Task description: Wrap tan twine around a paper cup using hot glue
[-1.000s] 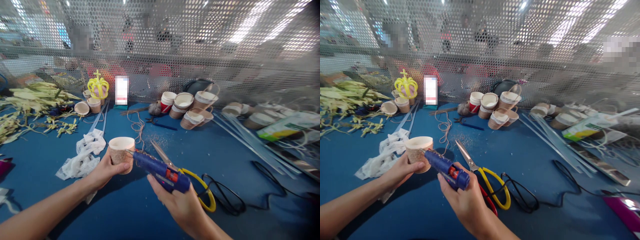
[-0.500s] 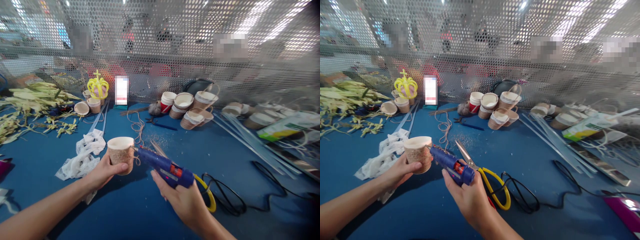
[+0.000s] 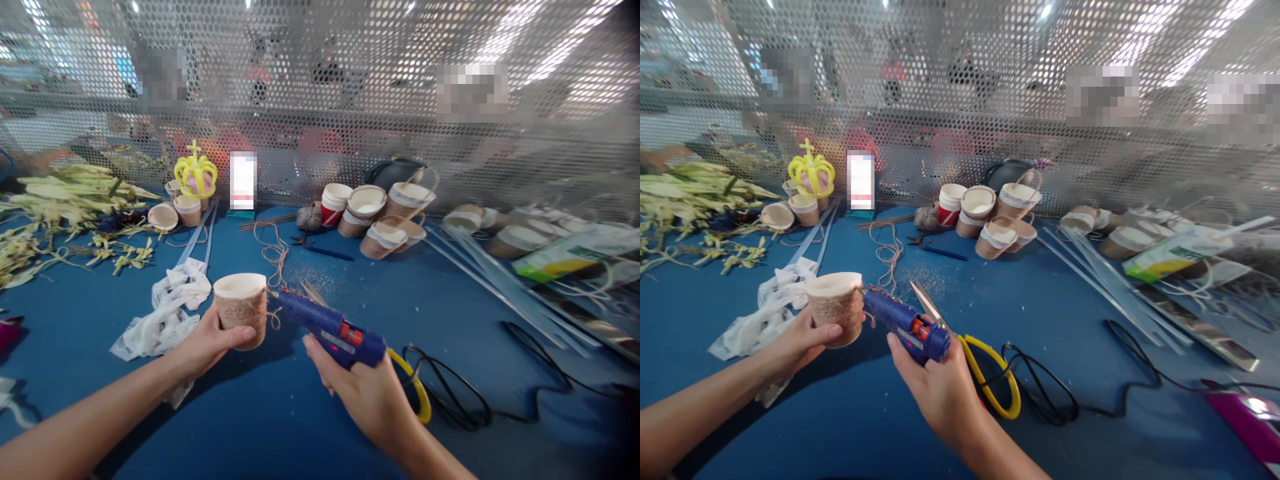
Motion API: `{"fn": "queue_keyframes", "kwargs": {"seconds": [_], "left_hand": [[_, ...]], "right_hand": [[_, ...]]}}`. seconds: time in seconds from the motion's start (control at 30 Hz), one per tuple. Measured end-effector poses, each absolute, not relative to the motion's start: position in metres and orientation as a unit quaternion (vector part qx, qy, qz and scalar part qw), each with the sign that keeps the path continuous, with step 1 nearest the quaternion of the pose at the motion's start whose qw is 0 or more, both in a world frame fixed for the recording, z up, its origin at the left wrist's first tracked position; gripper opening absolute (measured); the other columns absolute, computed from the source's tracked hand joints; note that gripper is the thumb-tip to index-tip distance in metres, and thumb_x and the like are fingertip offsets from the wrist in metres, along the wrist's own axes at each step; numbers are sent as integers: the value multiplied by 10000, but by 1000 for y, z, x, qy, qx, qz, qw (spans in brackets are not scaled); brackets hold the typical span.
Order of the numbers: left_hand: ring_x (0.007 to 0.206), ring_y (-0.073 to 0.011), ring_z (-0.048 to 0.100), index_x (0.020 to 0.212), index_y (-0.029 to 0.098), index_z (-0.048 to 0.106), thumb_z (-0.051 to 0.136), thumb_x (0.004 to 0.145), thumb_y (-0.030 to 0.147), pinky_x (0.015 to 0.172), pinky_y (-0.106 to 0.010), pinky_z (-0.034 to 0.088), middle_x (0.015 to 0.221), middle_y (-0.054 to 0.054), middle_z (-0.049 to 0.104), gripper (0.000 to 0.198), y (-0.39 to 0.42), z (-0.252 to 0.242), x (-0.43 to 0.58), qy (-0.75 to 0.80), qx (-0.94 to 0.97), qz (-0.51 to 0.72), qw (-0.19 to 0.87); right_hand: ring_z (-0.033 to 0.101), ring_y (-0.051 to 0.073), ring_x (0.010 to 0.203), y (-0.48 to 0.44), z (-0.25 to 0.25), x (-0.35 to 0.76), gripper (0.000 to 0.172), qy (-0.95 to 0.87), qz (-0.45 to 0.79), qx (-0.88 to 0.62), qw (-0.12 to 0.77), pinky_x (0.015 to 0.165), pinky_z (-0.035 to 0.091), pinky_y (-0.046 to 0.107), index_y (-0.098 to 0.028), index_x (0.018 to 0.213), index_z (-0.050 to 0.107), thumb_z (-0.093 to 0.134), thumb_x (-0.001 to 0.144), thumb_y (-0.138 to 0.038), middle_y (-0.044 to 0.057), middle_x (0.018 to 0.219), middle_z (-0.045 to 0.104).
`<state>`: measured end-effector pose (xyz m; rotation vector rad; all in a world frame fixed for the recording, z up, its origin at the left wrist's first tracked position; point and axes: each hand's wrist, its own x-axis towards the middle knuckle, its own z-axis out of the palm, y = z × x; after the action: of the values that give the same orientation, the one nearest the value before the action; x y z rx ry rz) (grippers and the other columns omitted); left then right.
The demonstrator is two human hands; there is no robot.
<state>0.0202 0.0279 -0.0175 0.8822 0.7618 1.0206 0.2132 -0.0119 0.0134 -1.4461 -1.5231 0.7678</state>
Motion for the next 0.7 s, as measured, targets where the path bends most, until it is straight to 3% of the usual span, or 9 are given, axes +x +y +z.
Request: {"fn": "queue_keyframes", "kwargs": {"seconds": [0.37, 0.5, 0.6, 0.7], "left_hand": [[909, -245, 574, 1099, 163, 532, 799, 535, 294, 856, -382, 404, 1004, -103, 617, 637, 28, -20, 19, 345, 399, 464, 712], [913, -262, 579, 1076, 151, 532, 814, 504, 313, 854, -387, 403, 993, -116, 629, 658, 28, -19, 19, 350, 397, 450, 719], [948, -284, 575, 1081, 142, 515, 822, 482, 326, 855, -389, 408, 1021, -133, 625, 698, 28, -21, 19, 361, 392, 444, 720], [1011, -300, 555, 1112, 146, 487, 817, 488, 320, 858, -386, 414, 1090, -145, 602, 727, 28, -22, 18, 372, 384, 448, 717]], "right_hand": [[439, 112, 314, -10, 17, 214, 180, -621, 316, -576, 427, 295, 345, 211, -202, 661, 616, 561, 731, -358, -59, 330, 424], [428, 98, 325, -9, 28, 215, 216, -580, 373, -616, 381, 332, 386, 216, -191, 575, 550, 557, 713, -357, -50, 352, 448], [403, 90, 325, -3, 34, 223, 227, -548, 425, -620, 368, 350, 388, 220, -166, 661, 566, 568, 702, -389, -67, 349, 420], [405, 83, 359, 8, 37, 239, 240, -518, 438, -600, 425, 371, 369, 212, -150, 768, 557, 609, 685, -369, -75, 405, 439]]}}
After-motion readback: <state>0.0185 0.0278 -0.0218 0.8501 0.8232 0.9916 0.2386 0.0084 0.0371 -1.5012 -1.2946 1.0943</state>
